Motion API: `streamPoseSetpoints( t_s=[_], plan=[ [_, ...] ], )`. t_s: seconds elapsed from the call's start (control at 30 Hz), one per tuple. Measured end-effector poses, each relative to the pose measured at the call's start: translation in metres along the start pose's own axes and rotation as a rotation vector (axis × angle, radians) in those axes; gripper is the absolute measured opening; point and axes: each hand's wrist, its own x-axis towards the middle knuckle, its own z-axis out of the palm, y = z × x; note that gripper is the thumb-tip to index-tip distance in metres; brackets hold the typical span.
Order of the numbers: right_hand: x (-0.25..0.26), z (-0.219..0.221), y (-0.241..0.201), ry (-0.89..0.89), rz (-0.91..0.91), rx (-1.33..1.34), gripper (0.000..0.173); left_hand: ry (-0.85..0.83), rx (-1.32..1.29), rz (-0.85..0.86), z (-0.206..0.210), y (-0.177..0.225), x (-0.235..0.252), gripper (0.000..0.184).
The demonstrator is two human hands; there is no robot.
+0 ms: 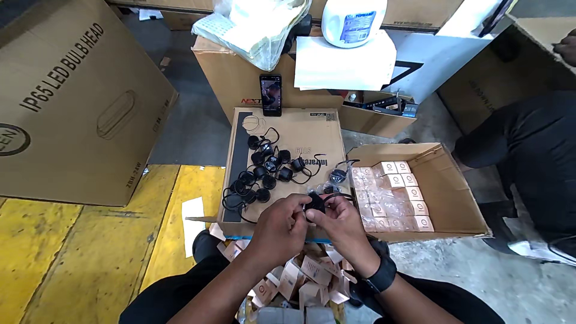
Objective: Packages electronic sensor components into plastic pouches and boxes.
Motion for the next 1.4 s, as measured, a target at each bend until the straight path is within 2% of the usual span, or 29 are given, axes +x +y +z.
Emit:
streamPoseSetpoints(
  t_s=[0.13,0.27,0.47,0.53,0.7,0.8,0.9,0.93,1.0,1.07,1.2,1.33,1.4],
  plan=[
    [0.001,-0.008,-0.004,-0.158,-0.086,-0.029,0.047,0.009,0.010,-0.083,-0.004,0.004,0.001,0.039],
    [0.001,-0.008,-0.005,-0.170,-0.091,-0.067,0.046,0.009,0.022,-0.124,-0.007,0.005,0.001,0.042],
    [0.004,-0.013,0.000,-0.130,-0.121,-0.057,0.021,-0.149,-0.038,-0.285,-0.015,0.009,0.005,0.050],
    [0.004,-0.013,0.000,-0.117,-0.120,-0.058,0.017,-0.173,-0.029,-0.313,-0.016,0.009,0.005,0.049],
    [0.001,-0.006,0.001,-0.103,-0.098,-0.066,0.010,-0.098,-0.066,-0.255,-0.011,0.008,0.003,0.035],
    [-0.002,-0.003,0.001,-0.086,-0.029,0.005,0.014,-0.092,-0.062,-0.230,-0.012,0.009,0.003,0.023],
    [-0.002,-0.002,0.004,-0.072,0.138,0.312,0.033,-0.078,-0.109,-0.199,-0.014,0.009,0.004,0.014],
    [-0.001,-0.004,0.006,-0.095,0.221,0.433,0.035,-0.071,-0.130,-0.184,-0.015,0.008,0.004,0.013],
    [0.001,-0.007,0.008,-0.164,0.365,0.625,0.024,-0.075,-0.175,-0.177,-0.016,0.006,0.004,0.012],
    [0.005,-0.012,0.010,-0.229,0.400,0.669,0.017,-0.075,-0.249,-0.175,-0.019,0.005,0.006,0.011],
    [0.009,-0.018,-0.002,-0.191,0.341,0.564,0.012,-0.068,-0.349,-0.165,-0.024,0.005,0.009,0.008],
    [0.009,-0.021,-0.008,-0.199,0.197,0.311,0.010,-0.095,-0.376,-0.186,-0.022,0.003,0.009,0.009],
    [0.010,-0.023,-0.009,-0.207,0.199,0.329,0.009,-0.103,-0.399,-0.180,-0.022,0.002,0.009,0.009]
  ],
)
